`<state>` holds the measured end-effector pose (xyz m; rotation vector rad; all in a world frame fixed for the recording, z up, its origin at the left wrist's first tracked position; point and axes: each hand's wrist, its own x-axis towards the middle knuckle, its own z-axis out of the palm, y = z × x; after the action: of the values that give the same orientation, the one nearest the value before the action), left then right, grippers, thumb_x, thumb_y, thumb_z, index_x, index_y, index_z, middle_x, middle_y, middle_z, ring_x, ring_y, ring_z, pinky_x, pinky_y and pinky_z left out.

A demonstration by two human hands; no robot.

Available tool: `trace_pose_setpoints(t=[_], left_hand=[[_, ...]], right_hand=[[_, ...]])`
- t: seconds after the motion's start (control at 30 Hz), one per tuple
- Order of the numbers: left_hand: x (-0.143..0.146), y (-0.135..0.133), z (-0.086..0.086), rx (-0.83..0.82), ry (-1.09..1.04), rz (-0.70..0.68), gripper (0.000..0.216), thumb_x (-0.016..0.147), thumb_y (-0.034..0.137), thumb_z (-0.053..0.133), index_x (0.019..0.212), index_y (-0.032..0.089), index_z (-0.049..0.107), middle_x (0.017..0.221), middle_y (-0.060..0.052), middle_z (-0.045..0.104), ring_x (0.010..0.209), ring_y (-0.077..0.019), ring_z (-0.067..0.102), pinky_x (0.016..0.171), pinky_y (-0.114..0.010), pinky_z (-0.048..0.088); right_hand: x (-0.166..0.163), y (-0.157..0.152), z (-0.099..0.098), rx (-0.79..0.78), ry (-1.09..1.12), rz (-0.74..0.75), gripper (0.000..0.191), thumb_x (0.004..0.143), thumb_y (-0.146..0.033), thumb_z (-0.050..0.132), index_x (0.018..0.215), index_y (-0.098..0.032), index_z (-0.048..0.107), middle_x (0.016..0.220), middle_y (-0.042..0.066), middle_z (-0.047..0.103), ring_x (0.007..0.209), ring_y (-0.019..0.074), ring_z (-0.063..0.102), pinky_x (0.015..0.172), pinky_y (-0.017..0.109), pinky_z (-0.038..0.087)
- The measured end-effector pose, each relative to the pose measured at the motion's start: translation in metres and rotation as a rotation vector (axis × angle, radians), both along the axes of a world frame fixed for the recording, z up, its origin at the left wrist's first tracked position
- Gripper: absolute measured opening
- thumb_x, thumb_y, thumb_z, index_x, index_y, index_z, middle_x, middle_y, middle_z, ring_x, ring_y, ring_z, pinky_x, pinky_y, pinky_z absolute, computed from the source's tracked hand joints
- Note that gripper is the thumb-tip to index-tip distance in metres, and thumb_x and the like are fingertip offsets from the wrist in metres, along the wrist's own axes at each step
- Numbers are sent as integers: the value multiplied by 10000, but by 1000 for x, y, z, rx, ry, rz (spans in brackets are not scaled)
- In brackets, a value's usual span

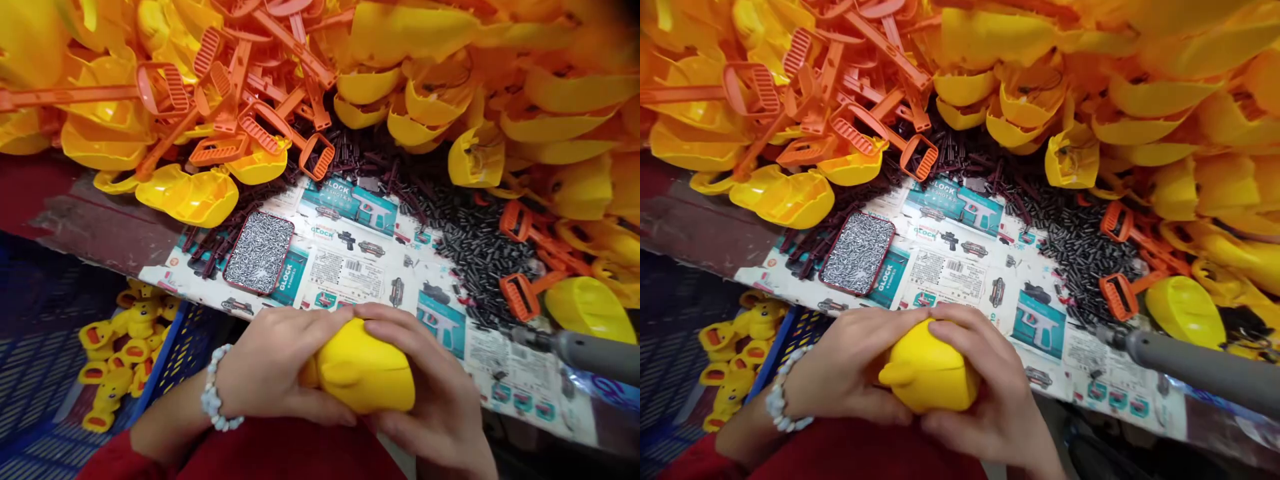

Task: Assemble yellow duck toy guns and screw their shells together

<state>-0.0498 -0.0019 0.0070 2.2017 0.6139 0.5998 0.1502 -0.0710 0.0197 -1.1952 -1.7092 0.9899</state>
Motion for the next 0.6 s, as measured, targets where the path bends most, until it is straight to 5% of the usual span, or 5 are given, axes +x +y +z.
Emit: trace_pose_setpoints(t=[0.23, 0.4, 0.5, 0.6], left_hand=[[3, 1, 7, 167, 34, 58, 692, 872, 664, 337, 1256, 95, 434, 987, -150, 704, 800, -237, 703, 662, -342, 575], [6, -3, 21, 241, -133, 192, 232, 947, 315, 445, 881, 135, 575, 843, -79, 689, 761, -153, 646, 700, -259, 540], [8, 3, 30, 173, -116, 167, 211, 938, 238, 450, 782, 152, 564, 696, -27, 638, 627, -128, 571, 586, -236, 491], [10, 19, 35, 151, 13, 163, 225, 942, 267, 429, 824, 147, 578, 783, -55, 653, 738, -169, 605, 651, -276, 504]], right_hand=[[-16, 10, -5, 138, 139, -130, 244, 972, -356, 545, 1131, -171, 550, 1120, 97, 504, 1074, 244, 493, 937, 389, 403], [-20, 4, -4, 115, 126, -222, 269, 955, -373, 575, 1128, -167, 561, 1125, 111, 506, 1054, 242, 508, 873, 354, 448], [-22, 4, 0, 61, 99, -285, 228, 933, -330, 584, 1110, -188, 570, 1121, 91, 520, 1045, 224, 517, 845, 323, 478], [-16, 18, -6, -68, 155, -418, 192, 893, -314, 609, 1040, -190, 606, 1078, 69, 565, 1005, 201, 552, 822, 281, 505]])
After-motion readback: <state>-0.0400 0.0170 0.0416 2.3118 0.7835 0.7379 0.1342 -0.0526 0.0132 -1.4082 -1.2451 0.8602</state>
